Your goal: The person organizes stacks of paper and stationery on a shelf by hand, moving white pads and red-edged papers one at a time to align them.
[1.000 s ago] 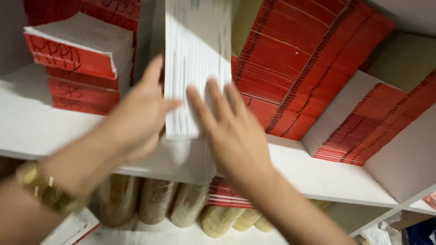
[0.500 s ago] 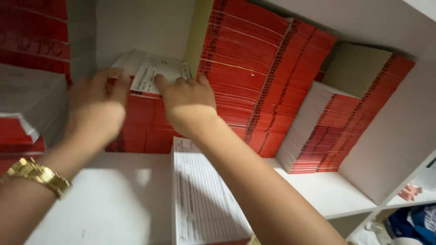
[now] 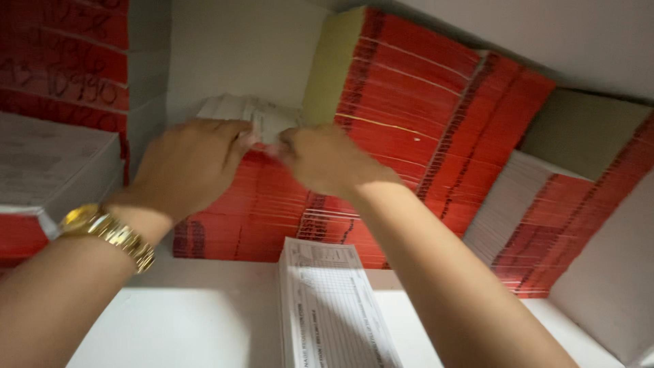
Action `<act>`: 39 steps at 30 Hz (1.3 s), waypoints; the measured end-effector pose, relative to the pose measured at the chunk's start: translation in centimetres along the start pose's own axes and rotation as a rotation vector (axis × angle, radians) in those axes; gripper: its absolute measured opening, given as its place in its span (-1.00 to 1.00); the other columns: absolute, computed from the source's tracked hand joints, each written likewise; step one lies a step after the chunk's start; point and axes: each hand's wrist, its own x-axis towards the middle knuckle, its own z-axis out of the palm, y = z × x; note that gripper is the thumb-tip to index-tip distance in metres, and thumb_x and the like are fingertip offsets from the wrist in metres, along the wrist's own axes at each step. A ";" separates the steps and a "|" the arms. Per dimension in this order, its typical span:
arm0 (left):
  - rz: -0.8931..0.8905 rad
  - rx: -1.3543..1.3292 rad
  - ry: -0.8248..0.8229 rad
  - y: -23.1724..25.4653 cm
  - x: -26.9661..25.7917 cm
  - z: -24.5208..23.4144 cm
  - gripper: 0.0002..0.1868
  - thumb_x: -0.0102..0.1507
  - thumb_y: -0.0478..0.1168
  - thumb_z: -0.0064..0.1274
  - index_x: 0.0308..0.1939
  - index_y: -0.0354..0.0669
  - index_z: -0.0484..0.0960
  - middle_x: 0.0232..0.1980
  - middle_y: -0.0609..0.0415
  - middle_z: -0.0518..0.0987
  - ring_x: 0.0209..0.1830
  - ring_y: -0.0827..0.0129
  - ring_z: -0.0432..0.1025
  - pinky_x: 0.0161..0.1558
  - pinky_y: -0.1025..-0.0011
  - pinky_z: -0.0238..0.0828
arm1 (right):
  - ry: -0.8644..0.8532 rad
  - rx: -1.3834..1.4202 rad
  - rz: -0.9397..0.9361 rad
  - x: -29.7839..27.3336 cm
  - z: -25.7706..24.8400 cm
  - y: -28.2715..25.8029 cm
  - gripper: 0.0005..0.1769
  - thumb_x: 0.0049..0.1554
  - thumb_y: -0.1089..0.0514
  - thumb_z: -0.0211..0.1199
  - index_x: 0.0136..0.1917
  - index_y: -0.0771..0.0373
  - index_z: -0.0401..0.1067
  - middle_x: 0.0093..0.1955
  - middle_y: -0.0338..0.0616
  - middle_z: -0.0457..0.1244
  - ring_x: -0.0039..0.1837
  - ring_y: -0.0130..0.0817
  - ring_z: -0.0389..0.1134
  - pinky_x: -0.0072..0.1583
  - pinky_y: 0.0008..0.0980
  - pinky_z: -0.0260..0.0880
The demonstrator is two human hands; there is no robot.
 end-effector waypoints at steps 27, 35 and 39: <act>-0.103 -0.099 -0.031 4.9 -3.9 -3.3 -0.15 0.46 0.15 -0.36 0.59 -0.49 -0.03 0.66 -0.42 -0.18 0.66 -0.23 -0.22 0.43 -0.46 -0.42 | -0.193 0.120 0.089 -16.3 0.2 -1.4 -0.53 0.19 -0.04 0.14 0.27 0.20 0.50 0.23 0.10 0.38 0.27 0.15 0.41 0.20 0.07 0.48; -0.010 0.051 -0.240 10.4 -8.3 -1.8 -0.25 0.38 0.35 -0.39 0.51 0.02 0.24 0.52 0.08 0.31 0.56 0.29 0.16 0.46 -0.36 -0.32 | -0.306 0.234 0.242 -21.4 1.3 -2.4 -0.47 0.18 -0.21 0.07 0.18 0.15 0.56 0.18 0.04 0.43 0.29 0.13 0.40 0.29 0.07 0.42; -0.374 -0.020 -0.631 12.6 -9.3 -3.6 -0.08 0.34 0.43 -0.45 0.45 -0.27 0.22 0.38 -0.23 0.43 0.40 -0.06 0.35 0.38 -0.31 -0.05 | -0.192 0.312 0.266 -21.5 4.2 -4.4 -0.32 0.12 -0.32 0.09 0.33 0.10 0.47 0.20 0.16 0.40 0.32 0.17 0.38 0.32 0.08 0.37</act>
